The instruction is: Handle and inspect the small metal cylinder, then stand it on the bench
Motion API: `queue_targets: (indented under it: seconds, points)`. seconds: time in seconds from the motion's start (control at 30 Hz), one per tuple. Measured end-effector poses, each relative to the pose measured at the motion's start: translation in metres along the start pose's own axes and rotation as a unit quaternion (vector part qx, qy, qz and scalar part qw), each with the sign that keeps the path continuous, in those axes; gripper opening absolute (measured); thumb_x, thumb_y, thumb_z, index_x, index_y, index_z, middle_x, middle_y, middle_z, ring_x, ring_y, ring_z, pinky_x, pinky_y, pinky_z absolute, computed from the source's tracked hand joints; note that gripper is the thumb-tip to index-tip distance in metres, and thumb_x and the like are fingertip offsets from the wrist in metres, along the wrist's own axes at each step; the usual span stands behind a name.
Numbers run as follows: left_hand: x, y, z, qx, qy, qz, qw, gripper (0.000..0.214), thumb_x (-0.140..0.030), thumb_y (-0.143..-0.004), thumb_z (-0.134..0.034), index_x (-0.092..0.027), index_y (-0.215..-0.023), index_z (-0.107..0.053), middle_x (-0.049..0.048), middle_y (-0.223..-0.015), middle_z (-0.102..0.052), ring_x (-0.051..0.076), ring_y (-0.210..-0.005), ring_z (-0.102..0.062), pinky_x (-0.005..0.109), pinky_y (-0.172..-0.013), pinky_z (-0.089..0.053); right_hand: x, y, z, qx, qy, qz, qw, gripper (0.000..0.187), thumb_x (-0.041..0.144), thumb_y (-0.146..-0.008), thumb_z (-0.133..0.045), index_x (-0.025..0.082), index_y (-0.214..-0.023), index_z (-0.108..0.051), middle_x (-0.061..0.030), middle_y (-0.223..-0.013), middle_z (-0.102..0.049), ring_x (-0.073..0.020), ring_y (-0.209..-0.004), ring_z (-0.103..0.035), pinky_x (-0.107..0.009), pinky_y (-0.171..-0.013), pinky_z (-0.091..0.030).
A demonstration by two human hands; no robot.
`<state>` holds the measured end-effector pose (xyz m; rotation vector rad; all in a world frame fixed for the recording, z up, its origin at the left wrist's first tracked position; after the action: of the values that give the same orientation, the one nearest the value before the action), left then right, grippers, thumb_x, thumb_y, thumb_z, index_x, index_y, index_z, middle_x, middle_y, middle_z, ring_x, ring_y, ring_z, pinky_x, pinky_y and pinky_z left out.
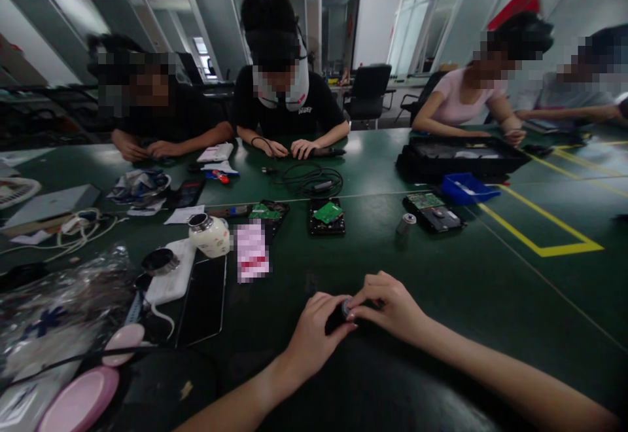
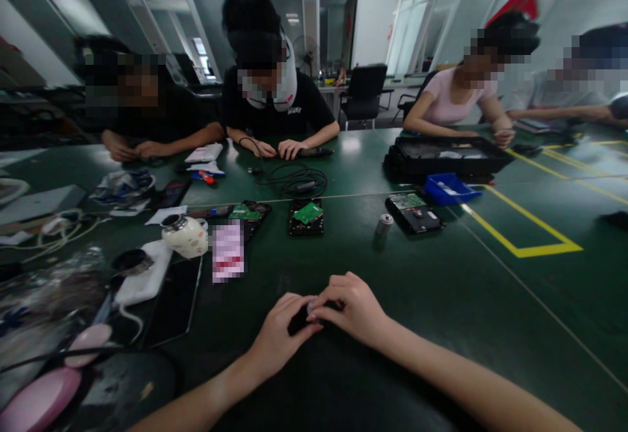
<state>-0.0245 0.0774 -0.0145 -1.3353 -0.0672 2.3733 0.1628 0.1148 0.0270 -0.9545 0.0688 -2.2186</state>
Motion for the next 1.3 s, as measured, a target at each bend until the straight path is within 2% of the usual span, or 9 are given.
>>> queue_targets:
  seconds: [0.2,0.53,0.7,0.8,0.93,1.07,1.2,1.3]
  points:
    - [-0.003,-0.001,0.002,0.005,0.001,0.008,1.000,0.034,-0.024,-0.080,-0.073,-0.022,-0.112,-0.063,0.0041,-0.102,-0.067,0.021,-0.095,-0.059,0.036,-0.087,-0.049,0.000,-0.001,0.002,0.003,0.028,-0.026,0.999,0.023,0.046,-0.085,-0.064,0.025,-0.083,-0.072,0.0028,-0.063,-0.056,-0.0114,-0.058,-0.048,-0.027,-0.063,-0.030]
    - [-0.002,-0.001,0.001,0.006,0.004,0.005,1.000,0.037,-0.024,-0.080,-0.072,-0.025,-0.116,-0.062,0.0037,-0.107,-0.067,0.022,-0.099,-0.058,0.037,-0.089,-0.049,0.000,0.003,-0.009,-0.002,0.042,-0.065,0.997,0.040,0.052,-0.088,-0.056,0.018,-0.068,-0.061,0.0028,-0.059,-0.053,-0.0118,-0.057,-0.048,-0.025,-0.059,-0.032]
    - [-0.003,0.000,0.001,0.006,-0.003,0.003,1.000,0.033,-0.023,-0.082,-0.070,-0.023,-0.114,-0.062,0.0039,-0.105,-0.067,0.021,-0.097,-0.059,0.036,-0.088,-0.049,0.001,0.005,-0.007,-0.024,0.071,-0.033,0.997,0.041,0.052,-0.082,-0.064,0.017,-0.061,-0.054,0.0029,-0.058,-0.053,-0.0112,-0.056,-0.047,-0.026,-0.060,-0.031]
    - [-0.002,0.000,0.001,0.007,-0.008,0.004,1.000,0.031,-0.026,-0.083,-0.069,-0.023,-0.114,-0.063,0.0045,-0.104,-0.067,0.022,-0.096,-0.059,0.036,-0.086,-0.049,0.003,0.006,0.000,-0.027,0.074,-0.022,0.997,0.035,0.052,-0.079,-0.067,0.018,-0.072,-0.062,0.0026,-0.059,-0.053,-0.0119,-0.056,-0.047,-0.026,-0.060,-0.032]
    - [-0.001,0.001,0.000,0.007,-0.008,0.005,1.000,0.034,-0.026,-0.081,-0.072,-0.023,-0.114,-0.062,0.0044,-0.104,-0.067,0.022,-0.096,-0.059,0.037,-0.087,-0.049,0.003,0.004,0.012,0.036,0.054,0.003,0.998,0.029,0.044,-0.088,-0.060,0.023,-0.107,-0.067,0.0014,-0.070,-0.058,-0.0116,-0.062,-0.051,-0.026,-0.063,-0.034]
    - [0.000,0.000,0.000,0.002,0.001,0.008,1.000,0.037,-0.027,-0.080,-0.073,-0.023,-0.115,-0.062,0.0052,-0.107,-0.066,0.023,-0.099,-0.059,0.039,-0.089,-0.049,0.000,0.002,0.011,0.067,0.066,0.015,0.995,0.020,0.033,-0.093,-0.055,0.027,-0.102,-0.071,0.0000,-0.074,-0.060,-0.0121,-0.068,-0.055,-0.027,-0.066,-0.034]
    - [-0.003,0.000,0.002,0.008,-0.004,0.010,1.000,0.034,-0.029,-0.081,-0.071,-0.023,-0.113,-0.063,0.0048,-0.105,-0.066,0.022,-0.097,-0.059,0.038,-0.088,-0.050,0.002,-0.001,0.010,0.038,0.083,0.029,0.995,0.018,0.033,-0.093,-0.056,0.026,-0.096,-0.072,-0.0008,-0.075,-0.059,-0.0135,-0.069,-0.054,-0.028,-0.066,-0.035]
    - [-0.004,0.000,0.002,0.003,-0.011,0.008,1.000,0.036,-0.028,-0.080,-0.072,-0.024,-0.115,-0.062,0.0037,-0.105,-0.067,0.022,-0.098,-0.059,0.037,-0.088,-0.050,0.000,-0.003,0.024,-0.005,0.079,0.027,0.996,0.020,0.034,-0.093,-0.055,0.025,-0.094,-0.072,-0.0021,-0.077,-0.060,-0.0146,-0.071,-0.055,-0.028,-0.067,-0.038]
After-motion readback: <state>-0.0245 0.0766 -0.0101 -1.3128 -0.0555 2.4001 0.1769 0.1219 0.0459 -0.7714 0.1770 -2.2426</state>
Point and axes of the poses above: each hand's wrist, its own y-axis away from the middle knuckle, its own z-axis out of the back of the hand, x = y × z, the point moved 1 cm from there along -y, towards the middle knuckle
